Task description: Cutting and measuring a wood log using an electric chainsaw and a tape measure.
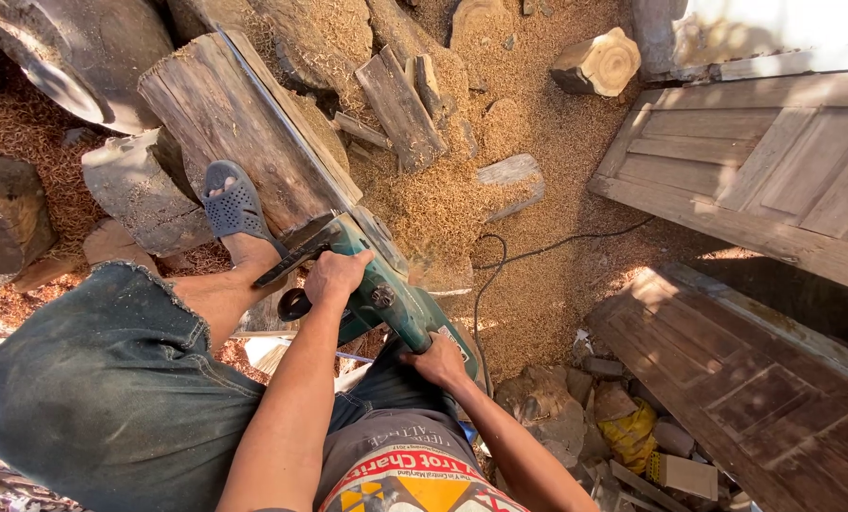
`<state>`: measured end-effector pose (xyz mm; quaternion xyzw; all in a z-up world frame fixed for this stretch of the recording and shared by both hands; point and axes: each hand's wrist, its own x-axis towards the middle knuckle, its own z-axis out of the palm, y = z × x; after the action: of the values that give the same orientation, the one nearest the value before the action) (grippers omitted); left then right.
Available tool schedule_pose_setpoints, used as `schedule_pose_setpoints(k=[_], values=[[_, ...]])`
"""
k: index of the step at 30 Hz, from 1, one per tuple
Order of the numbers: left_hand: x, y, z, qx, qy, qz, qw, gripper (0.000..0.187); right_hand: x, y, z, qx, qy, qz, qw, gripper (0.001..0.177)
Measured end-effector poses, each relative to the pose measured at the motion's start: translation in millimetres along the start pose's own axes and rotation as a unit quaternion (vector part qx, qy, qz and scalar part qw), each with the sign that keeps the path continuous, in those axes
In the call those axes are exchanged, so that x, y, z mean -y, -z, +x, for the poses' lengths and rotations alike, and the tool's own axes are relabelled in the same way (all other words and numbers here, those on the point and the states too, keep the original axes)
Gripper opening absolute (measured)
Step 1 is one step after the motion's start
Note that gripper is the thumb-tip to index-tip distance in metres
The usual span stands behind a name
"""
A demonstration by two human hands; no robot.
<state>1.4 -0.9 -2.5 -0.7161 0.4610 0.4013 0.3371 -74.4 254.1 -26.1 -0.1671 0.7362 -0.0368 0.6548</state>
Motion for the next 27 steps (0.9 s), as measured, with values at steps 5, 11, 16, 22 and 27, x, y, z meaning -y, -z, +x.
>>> schedule_pose_setpoints(k=[5,11,16,22,27], values=[[-4,5,-7,0.018,0.004,0.01,1.0,0.069,5,4,-3,-0.003,0.003,-0.015,1.0,0.047],[-2,3,-5,0.006,0.0,0.004,1.0,0.069,-7,-3,4,-0.004,0.007,0.003,1.0,0.048],[-1,0,0,-0.001,-0.004,0.011,1.0,0.073,0,3,-3,-0.006,0.009,-0.008,1.0,0.051],[-3,3,-1,0.01,-0.003,0.018,1.0,0.078,11,9,-11,0.0,0.007,-0.001,1.0,0.055],[16,-13,35,0.004,-0.012,0.023,1.0,0.081,6,3,-19,0.008,0.009,0.008,1.0,0.061]])
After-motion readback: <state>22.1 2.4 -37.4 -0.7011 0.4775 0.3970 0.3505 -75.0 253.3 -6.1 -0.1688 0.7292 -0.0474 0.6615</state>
